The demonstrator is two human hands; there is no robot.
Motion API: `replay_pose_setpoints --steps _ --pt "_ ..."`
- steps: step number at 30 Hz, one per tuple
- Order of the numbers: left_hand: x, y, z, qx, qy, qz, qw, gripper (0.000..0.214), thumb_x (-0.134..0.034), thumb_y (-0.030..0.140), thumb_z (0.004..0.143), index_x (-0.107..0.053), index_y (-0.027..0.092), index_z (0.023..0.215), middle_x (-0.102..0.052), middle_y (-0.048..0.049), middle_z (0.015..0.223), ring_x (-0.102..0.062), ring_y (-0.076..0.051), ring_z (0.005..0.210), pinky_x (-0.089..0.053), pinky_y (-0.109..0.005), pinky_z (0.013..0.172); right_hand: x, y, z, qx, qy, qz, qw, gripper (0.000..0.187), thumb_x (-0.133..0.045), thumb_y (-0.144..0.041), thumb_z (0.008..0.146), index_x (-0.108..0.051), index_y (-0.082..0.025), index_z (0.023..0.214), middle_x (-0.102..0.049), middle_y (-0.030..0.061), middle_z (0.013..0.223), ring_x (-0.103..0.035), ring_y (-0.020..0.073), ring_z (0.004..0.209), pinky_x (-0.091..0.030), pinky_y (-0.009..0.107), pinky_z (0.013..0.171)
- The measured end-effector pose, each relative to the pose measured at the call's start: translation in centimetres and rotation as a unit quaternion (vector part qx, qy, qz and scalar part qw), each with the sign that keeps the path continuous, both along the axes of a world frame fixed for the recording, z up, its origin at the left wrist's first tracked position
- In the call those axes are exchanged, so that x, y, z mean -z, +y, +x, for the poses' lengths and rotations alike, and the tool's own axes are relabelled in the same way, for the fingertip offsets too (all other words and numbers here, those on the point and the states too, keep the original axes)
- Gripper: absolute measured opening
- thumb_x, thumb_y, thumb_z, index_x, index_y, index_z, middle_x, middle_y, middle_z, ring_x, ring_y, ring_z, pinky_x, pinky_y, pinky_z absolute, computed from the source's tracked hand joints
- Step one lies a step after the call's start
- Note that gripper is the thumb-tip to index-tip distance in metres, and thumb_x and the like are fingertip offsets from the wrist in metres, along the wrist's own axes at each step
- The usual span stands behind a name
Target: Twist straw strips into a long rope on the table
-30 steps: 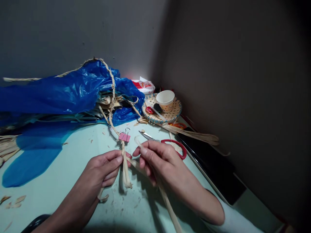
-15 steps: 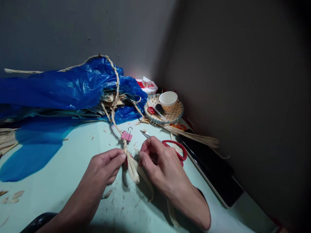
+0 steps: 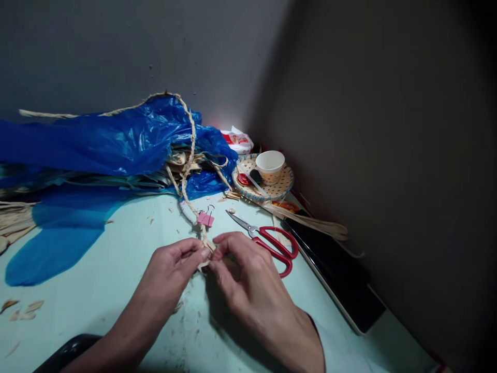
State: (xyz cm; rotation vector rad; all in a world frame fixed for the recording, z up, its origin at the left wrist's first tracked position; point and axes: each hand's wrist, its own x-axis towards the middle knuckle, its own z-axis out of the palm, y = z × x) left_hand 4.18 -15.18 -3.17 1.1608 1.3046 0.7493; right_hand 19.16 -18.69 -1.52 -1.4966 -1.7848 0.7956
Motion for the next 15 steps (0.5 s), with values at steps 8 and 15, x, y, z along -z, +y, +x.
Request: replay_pose_setpoints --steps 8,15 --pt "0.2 0.1 -0.2 0.010 0.031 -0.011 0.999 0.027 -0.065 0.045 0.074 -0.064 0.020 0.062 -0.034 0.0084 0.046 -0.022 -0.009 0.044 -0.013 -0.021 0.041 0.5 0.8 0.4 0.048 -0.001 0.017 0.999 0.008 -0.054 -0.020 0.091 -0.059 -0.018 0.085 -0.064 0.0020 0.083 -0.056 0.0164 0.075 -0.037 0.029 0.067" --pt "0.1 0.1 -0.3 0.032 0.049 -0.008 0.998 0.029 -0.063 0.046 0.076 -0.063 0.020 0.062 -0.036 0.0077 0.048 -0.023 -0.009 0.045 -0.014 -0.022 0.042 1.3 1.9 0.5 0.095 0.100 -0.046 0.989 0.005 -0.059 -0.022 0.083 -0.055 -0.019 0.084 -0.061 0.0000 0.075 -0.054 0.0154 0.068 -0.038 0.028 0.062"
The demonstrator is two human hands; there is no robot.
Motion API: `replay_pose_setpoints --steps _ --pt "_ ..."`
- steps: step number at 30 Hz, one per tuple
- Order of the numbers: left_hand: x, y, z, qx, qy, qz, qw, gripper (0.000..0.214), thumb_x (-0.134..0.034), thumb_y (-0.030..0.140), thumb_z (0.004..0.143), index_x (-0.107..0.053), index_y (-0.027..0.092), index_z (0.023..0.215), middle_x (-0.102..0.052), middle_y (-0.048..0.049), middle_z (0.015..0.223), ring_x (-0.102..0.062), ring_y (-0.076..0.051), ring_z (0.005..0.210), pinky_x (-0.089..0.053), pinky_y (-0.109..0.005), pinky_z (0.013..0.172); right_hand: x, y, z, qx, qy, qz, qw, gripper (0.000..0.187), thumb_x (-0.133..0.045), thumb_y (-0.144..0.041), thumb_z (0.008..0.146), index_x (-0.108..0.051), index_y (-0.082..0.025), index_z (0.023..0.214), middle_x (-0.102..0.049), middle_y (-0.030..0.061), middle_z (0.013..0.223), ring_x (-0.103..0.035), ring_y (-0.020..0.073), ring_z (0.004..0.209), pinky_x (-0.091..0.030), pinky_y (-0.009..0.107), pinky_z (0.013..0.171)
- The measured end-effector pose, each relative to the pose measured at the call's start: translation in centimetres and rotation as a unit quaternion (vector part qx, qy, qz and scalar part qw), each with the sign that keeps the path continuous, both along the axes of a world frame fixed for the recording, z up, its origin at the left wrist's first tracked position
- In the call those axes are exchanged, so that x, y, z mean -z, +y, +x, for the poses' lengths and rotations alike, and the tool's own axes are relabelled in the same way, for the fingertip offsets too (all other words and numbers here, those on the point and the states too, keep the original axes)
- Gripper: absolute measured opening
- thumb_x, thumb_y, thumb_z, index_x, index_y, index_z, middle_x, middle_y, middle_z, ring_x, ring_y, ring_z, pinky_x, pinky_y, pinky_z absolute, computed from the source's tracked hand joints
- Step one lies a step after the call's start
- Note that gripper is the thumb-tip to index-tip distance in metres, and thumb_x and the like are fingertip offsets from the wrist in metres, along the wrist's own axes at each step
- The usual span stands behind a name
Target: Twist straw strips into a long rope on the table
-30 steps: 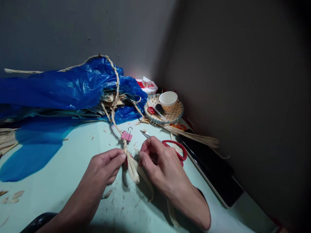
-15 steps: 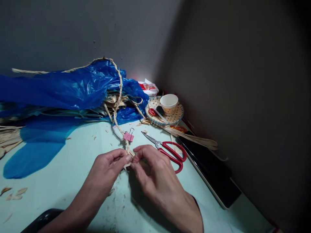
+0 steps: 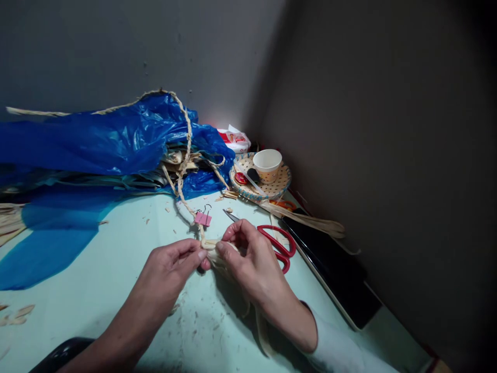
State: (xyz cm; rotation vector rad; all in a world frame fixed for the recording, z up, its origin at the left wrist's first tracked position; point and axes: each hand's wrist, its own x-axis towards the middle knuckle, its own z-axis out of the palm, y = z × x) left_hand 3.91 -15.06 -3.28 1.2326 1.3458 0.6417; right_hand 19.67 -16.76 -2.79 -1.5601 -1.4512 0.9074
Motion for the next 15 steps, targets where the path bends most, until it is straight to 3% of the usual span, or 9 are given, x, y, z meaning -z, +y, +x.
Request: replay_pose_setpoints --steps 5,8,12,15 --pt "0.14 0.07 0.03 0.006 -0.030 -0.001 1.000 0.026 -0.065 0.044 0.075 -0.064 0.020 0.066 -0.053 0.0033 0.060 -0.032 -0.010 0.050 -0.022 -0.021 0.045 0.06 0.60 0.40 -0.013 0.116 -0.050 0.992 0.008 -0.059 -0.022 0.082 -0.051 -0.020 0.084 -0.059 -0.0018 0.073 -0.059 0.0142 0.064 -0.042 0.027 0.062" --pt "0.27 0.11 0.02 0.018 -0.028 0.011 0.999 0.027 -0.065 0.044 0.076 -0.063 0.020 0.063 -0.055 0.0026 0.062 -0.043 -0.012 0.058 -0.031 -0.021 0.053 -0.40 0.78 0.56 -0.020 0.149 -0.092 0.984 0.010 -0.060 -0.019 0.080 -0.051 -0.019 0.083 -0.057 -0.0029 0.069 -0.058 0.0133 0.061 -0.042 0.026 0.061" --pt "0.22 0.06 -0.11 0.025 -0.012 0.016 0.999 0.028 -0.063 0.044 0.079 -0.062 0.021 0.064 -0.058 0.0019 0.068 -0.046 -0.014 0.064 -0.033 -0.022 0.057 -0.32 0.71 0.45 -0.001 0.082 -0.056 0.995 0.009 -0.061 -0.020 0.078 -0.053 -0.019 0.082 -0.059 -0.0004 0.075 -0.055 0.0144 0.065 -0.040 0.027 0.061" --pt "-0.09 -0.17 -0.17 0.020 -0.006 0.009 1.000 0.030 -0.060 0.048 0.081 -0.061 0.022 0.066 -0.045 0.0050 0.058 -0.035 -0.012 0.055 -0.027 -0.022 0.050 0.03 0.44 0.21 0.000 0.020 -0.018 1.000 0.007 -0.059 -0.020 0.079 -0.055 -0.019 0.085 -0.061 0.0011 0.078 -0.055 0.0160 0.069 -0.039 0.028 0.062"
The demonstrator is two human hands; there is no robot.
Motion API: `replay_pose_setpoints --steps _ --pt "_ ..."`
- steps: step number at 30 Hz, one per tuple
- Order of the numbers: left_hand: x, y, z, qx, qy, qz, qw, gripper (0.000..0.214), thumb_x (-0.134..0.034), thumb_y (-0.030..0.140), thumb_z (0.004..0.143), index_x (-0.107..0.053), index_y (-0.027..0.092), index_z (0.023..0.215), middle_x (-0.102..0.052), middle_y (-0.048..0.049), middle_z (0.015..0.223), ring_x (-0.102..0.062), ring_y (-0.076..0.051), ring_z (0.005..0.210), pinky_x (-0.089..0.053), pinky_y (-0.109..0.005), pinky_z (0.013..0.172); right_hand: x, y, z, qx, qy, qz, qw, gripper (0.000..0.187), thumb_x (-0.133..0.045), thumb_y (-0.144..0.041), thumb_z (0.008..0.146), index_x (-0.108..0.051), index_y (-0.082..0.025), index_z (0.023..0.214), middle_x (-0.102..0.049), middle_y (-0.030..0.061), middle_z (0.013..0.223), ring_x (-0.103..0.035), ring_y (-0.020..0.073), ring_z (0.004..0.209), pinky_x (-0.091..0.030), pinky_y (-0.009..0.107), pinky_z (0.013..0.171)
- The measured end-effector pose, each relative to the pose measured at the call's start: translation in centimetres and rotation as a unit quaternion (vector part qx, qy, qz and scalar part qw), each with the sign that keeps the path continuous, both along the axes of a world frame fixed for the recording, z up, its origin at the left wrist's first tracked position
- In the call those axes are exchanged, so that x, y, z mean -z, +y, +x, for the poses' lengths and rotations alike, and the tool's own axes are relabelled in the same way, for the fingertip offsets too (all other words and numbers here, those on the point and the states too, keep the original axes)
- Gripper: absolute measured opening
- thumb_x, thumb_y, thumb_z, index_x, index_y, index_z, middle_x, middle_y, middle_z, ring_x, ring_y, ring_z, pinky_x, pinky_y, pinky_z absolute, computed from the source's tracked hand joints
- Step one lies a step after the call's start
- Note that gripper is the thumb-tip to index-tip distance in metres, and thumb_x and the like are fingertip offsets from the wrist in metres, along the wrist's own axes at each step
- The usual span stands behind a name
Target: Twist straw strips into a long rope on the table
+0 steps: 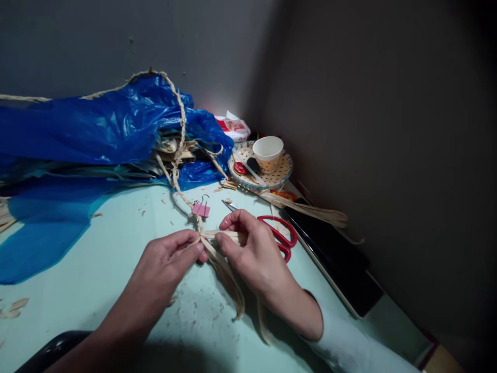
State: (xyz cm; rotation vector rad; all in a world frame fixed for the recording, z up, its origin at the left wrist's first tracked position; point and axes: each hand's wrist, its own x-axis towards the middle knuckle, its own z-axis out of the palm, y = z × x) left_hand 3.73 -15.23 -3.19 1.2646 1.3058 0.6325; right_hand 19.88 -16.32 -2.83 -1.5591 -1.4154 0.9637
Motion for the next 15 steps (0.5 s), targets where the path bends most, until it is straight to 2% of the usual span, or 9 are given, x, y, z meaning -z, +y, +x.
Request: replay_pose_setpoints --steps 2,4,9,11,15 --pt "-0.2 -0.2 0.0 -0.009 0.005 -0.006 1.000 0.037 -0.056 0.054 0.084 -0.061 0.022 0.066 -0.029 0.0076 0.051 -0.024 -0.011 0.050 -0.020 -0.022 0.045 0.1 -0.2 -0.1 -0.004 -0.036 0.020 0.999 0.008 -0.058 -0.020 0.081 -0.056 -0.020 0.088 -0.062 0.0012 0.079 -0.055 0.0168 0.071 -0.039 0.028 0.063" --pt "-0.2 -0.3 0.1 -0.021 0.012 -0.015 1.000 0.041 -0.053 0.059 0.084 -0.061 0.022 0.067 -0.021 0.0089 0.049 -0.019 -0.011 0.048 -0.014 -0.022 0.043 -0.1 -0.5 -0.2 -0.009 -0.067 0.044 0.997 0.007 -0.057 -0.018 0.082 -0.055 -0.020 0.089 -0.062 0.0006 0.079 -0.055 0.0165 0.072 -0.038 0.029 0.064" --pt "0.5 -0.2 0.5 -0.057 0.012 -0.011 0.998 0.037 -0.060 0.051 0.081 -0.057 0.021 0.059 -0.023 0.0096 0.045 -0.019 -0.009 0.043 -0.014 -0.021 0.039 -0.6 -1.5 -0.7 -0.041 -0.171 0.132 0.976 0.006 -0.052 -0.014 0.088 -0.051 -0.020 0.086 -0.061 0.0007 0.081 -0.054 0.0148 0.070 -0.035 0.029 0.061" --pt "0.6 -0.1 0.5 -0.071 -0.006 0.003 0.997 0.033 -0.063 0.042 0.078 -0.055 0.021 0.055 -0.030 0.0086 0.044 -0.026 -0.009 0.044 -0.020 -0.020 0.040 -0.7 -2.0 -1.2 -0.075 -0.250 0.178 0.949 0.008 -0.050 -0.013 0.090 -0.051 -0.020 0.086 -0.062 0.0021 0.082 -0.053 0.0154 0.069 -0.031 0.030 0.056" --pt "0.3 -0.2 0.4 -0.052 -0.059 0.031 0.996 0.012 -0.063 0.024 0.070 -0.064 0.020 0.059 -0.062 0.0017 0.061 -0.054 -0.016 0.066 -0.044 -0.023 0.060 -0.3 -2.7 -2.4 -0.151 -0.394 0.288 0.860 0.011 -0.046 -0.009 0.091 -0.052 -0.018 0.094 -0.062 0.0042 0.083 -0.055 0.0191 0.072 -0.029 0.032 0.050"
